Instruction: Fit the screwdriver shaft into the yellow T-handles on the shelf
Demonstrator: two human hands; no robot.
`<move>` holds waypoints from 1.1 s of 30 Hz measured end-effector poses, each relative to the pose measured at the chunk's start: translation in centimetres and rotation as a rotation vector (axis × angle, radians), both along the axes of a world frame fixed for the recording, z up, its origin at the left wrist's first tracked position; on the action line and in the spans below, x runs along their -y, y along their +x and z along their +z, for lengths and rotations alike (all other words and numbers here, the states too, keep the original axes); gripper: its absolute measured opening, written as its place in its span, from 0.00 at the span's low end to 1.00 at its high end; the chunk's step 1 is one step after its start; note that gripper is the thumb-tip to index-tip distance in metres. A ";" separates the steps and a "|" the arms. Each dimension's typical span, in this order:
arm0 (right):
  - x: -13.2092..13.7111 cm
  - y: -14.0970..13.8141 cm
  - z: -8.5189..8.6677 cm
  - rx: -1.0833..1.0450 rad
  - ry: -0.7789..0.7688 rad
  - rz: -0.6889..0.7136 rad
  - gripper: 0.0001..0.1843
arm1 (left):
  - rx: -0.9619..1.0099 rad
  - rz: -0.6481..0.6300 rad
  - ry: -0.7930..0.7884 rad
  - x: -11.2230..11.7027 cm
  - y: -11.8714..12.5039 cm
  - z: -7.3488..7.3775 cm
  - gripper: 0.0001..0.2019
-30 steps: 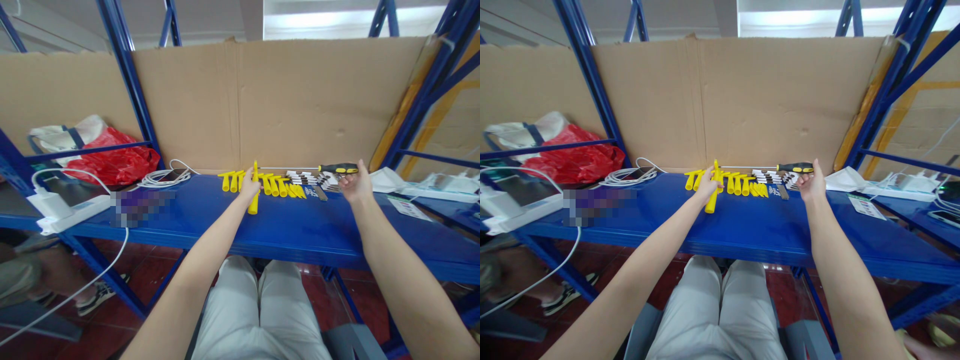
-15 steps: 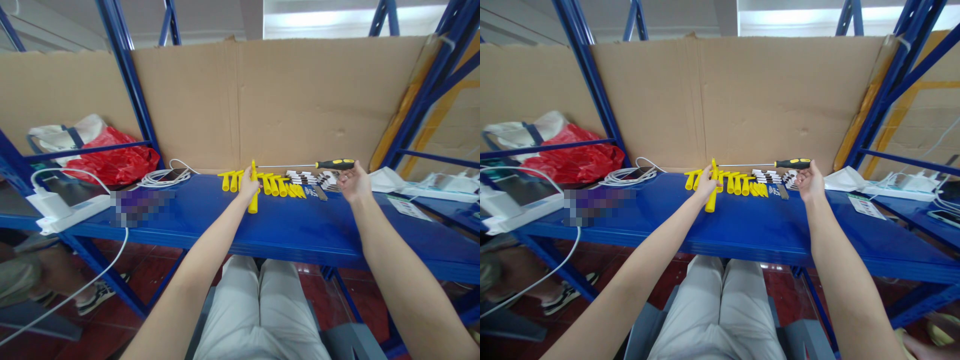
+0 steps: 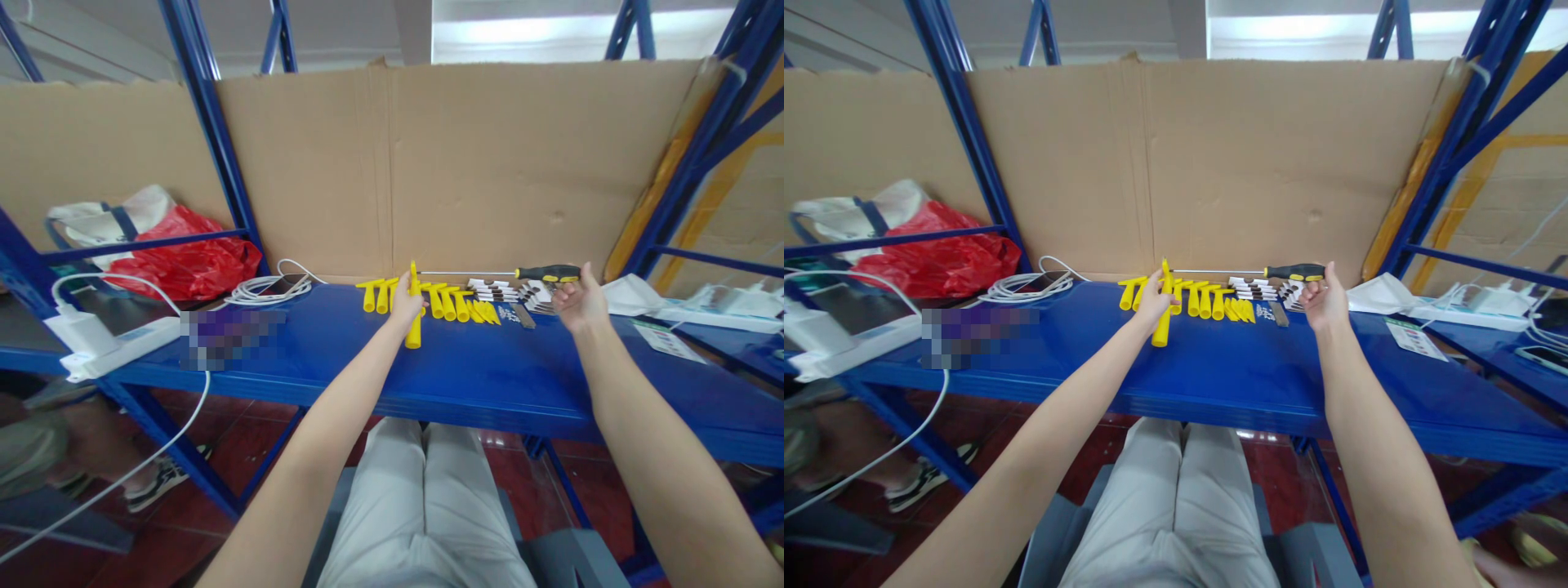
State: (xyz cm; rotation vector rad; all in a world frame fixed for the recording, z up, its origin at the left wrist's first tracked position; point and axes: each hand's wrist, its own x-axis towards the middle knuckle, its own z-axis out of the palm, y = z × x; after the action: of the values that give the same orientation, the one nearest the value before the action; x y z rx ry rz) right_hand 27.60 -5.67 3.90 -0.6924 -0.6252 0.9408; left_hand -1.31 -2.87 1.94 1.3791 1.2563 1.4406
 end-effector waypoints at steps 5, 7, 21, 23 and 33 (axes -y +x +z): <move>0.3 -0.7 0.3 0.010 0.004 -0.038 0.20 | -0.003 0.006 -0.003 -0.1 -0.1 0.0 0.40; 0.5 -0.9 0.4 0.016 0.009 -0.025 0.19 | 0.000 0.012 -0.003 -0.1 -0.2 0.1 0.40; 1.1 -1.1 0.7 -0.010 -0.062 -0.037 0.20 | -0.024 0.002 0.014 0.1 -0.1 0.1 0.41; 0.9 -0.8 0.5 0.012 -0.044 -0.014 0.20 | -0.020 0.011 0.013 0.0 -0.1 0.1 0.42; 0.3 -0.6 0.3 0.066 -0.024 -0.039 0.21 | 0.002 0.025 0.044 -0.5 -0.1 -0.3 0.43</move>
State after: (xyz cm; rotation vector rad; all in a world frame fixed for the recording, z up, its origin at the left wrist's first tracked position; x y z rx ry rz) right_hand 27.04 -5.92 4.20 -0.7571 -0.6571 0.8941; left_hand -1.45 -2.36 1.64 1.3953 1.2515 1.4938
